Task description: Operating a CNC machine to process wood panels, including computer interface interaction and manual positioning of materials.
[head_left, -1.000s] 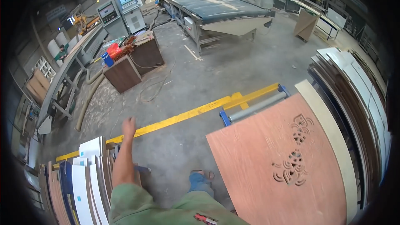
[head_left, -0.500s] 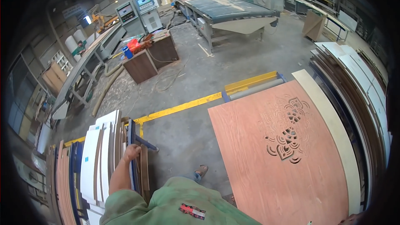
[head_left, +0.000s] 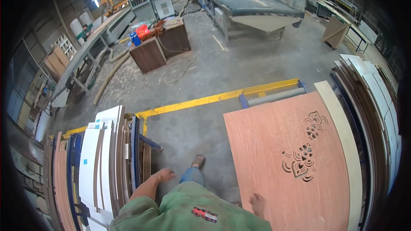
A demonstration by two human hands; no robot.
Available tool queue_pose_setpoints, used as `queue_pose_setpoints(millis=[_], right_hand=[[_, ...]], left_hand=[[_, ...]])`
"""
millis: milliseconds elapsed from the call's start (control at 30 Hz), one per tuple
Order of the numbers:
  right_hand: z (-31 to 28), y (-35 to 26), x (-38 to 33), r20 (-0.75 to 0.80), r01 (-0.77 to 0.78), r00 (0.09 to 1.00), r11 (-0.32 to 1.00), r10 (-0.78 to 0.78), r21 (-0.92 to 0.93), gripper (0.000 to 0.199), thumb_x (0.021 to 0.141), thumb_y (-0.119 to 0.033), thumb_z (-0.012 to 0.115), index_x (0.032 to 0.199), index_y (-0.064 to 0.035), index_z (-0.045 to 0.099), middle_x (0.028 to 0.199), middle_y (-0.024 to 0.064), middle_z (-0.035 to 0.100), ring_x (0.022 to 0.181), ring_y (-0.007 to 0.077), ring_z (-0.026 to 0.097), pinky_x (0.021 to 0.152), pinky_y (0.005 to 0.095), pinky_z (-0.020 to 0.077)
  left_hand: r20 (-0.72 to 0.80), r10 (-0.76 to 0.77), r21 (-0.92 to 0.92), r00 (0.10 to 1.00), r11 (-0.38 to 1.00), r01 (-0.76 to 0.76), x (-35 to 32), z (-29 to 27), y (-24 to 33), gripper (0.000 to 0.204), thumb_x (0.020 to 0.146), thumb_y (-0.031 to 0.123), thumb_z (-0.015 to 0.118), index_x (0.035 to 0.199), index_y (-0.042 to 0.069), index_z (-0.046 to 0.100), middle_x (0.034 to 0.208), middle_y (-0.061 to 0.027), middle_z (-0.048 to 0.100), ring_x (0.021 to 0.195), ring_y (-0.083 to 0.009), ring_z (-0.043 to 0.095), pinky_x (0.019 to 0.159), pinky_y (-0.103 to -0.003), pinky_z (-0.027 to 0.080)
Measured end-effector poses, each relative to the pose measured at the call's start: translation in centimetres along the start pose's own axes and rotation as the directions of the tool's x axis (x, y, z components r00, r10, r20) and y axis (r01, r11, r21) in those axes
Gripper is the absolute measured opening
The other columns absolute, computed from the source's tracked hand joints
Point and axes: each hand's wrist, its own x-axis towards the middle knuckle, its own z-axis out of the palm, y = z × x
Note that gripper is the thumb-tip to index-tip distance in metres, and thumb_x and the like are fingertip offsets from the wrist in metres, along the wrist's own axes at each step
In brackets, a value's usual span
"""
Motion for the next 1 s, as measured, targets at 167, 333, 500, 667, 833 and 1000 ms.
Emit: queue_pose_setpoints(millis=[167, 333, 500, 667, 833, 1000], right_hand=[[8.7, -14.9, 11.4, 0.145, -0.040, 0.988, 0.994, 0.054, -0.103, 0.032, 0.091, -0.012, 0.058, 0.115, 0.0093, 0.062, 0.086, 0.0132, 0.069, 0.073, 0.0169, 0.067, 0.065, 0.0288, 0.0556], [2.8, -10.0, 22.6, -0.239, -0.443, 0.875, 0.896, 0.422, -0.037, 0.021, 0.085, -0.002, 0.053, 0.104, 0.0035, 0.062, 0.069, 0.0106, 0.059, 0.054, 0.0188, 0.058, 0.044, 0.0334, 0.0483], [5.3, -15.7, 28.8, -0.357, -0.720, 0.606, 0.681, 0.711, 0.134, 0.016, 0.082, 0.000, 0.049, 0.092, 0.0059, 0.060, 0.066, 0.0149, 0.058, 0.043, 0.0216, 0.054, 0.035, 0.0339, 0.0446], [19.8, -26.3, 49.1, -0.260, -0.557, 0.810, 0.829, 0.527, -0.056, 0.014, 0.082, -0.002, 0.051, 0.088, 0.0046, 0.062, 0.062, 0.0124, 0.058, 0.045, 0.0207, 0.058, 0.038, 0.0317, 0.0485], [30.2, -33.4, 75.3, -0.006, -0.437, 0.894, 0.870, 0.448, -0.228, 0.022, 0.081, -0.015, 0.059, 0.089, 0.0037, 0.067, 0.067, 0.0120, 0.065, 0.056, 0.0203, 0.065, 0.053, 0.0348, 0.0529], [44.6, -61.3, 100.5, 0.205, 0.077, 0.978, 0.837, 0.042, -0.542, 0.030, 0.089, -0.022, 0.057, 0.102, 0.0020, 0.068, 0.073, 0.0107, 0.066, 0.069, 0.0162, 0.065, 0.063, 0.0312, 0.0526]], left_hand=[[-0.344, -0.045, -0.246, 0.938, 0.968, -0.044, 7.3, -9.5, -0.6, 0.041, 0.089, 0.040, 0.057, 0.106, 0.005, 0.070, 0.096, -0.0197, 0.070, 0.091, -0.0351, 0.068, 0.081, -0.044, 0.053], [-0.200, -0.178, -0.329, 0.963, 0.938, 0.105, 15.2, -17.0, -8.8, 0.046, 0.089, 0.043, 0.055, 0.111, 0.005, 0.068, 0.106, -0.0214, 0.068, 0.103, -0.0394, 0.063, 0.091, -0.043, 0.050], [-0.295, -0.107, -0.357, 0.950, 0.934, -0.006, 21.4, -30.4, -11.8, 0.043, 0.090, 0.041, 0.055, 0.106, 0.004, 0.069, 0.100, -0.0212, 0.069, 0.096, -0.0381, 0.065, 0.086, -0.043, 0.050], [-0.381, -0.180, -0.397, 0.907, 0.917, 0.016, 34.8, -46.6, -13.6, 0.043, 0.091, 0.040, 0.056, 0.109, 0.004, 0.069, 0.107, -0.0213, 0.068, 0.104, -0.0378, 0.064, 0.091, -0.044, 0.050], [-0.423, -0.241, -0.474, 0.873, 0.880, 0.013, 48.4, -62.1, -13.0, 0.042, 0.091, 0.038, 0.057, 0.108, 0.002, 0.069, 0.100, -0.0202, 0.070, 0.096, -0.0357, 0.067, 0.085, -0.042, 0.052], [-0.211, -0.411, -0.854, 0.887, 0.519, 0.037, 54.0, -69.6, -17.9, 0.026, 0.090, 0.024, 0.059, 0.089, -0.001, 0.067, 0.070, -0.0098, 0.066, 0.061, -0.0178, 0.064, 0.056, -0.033, 0.052]])
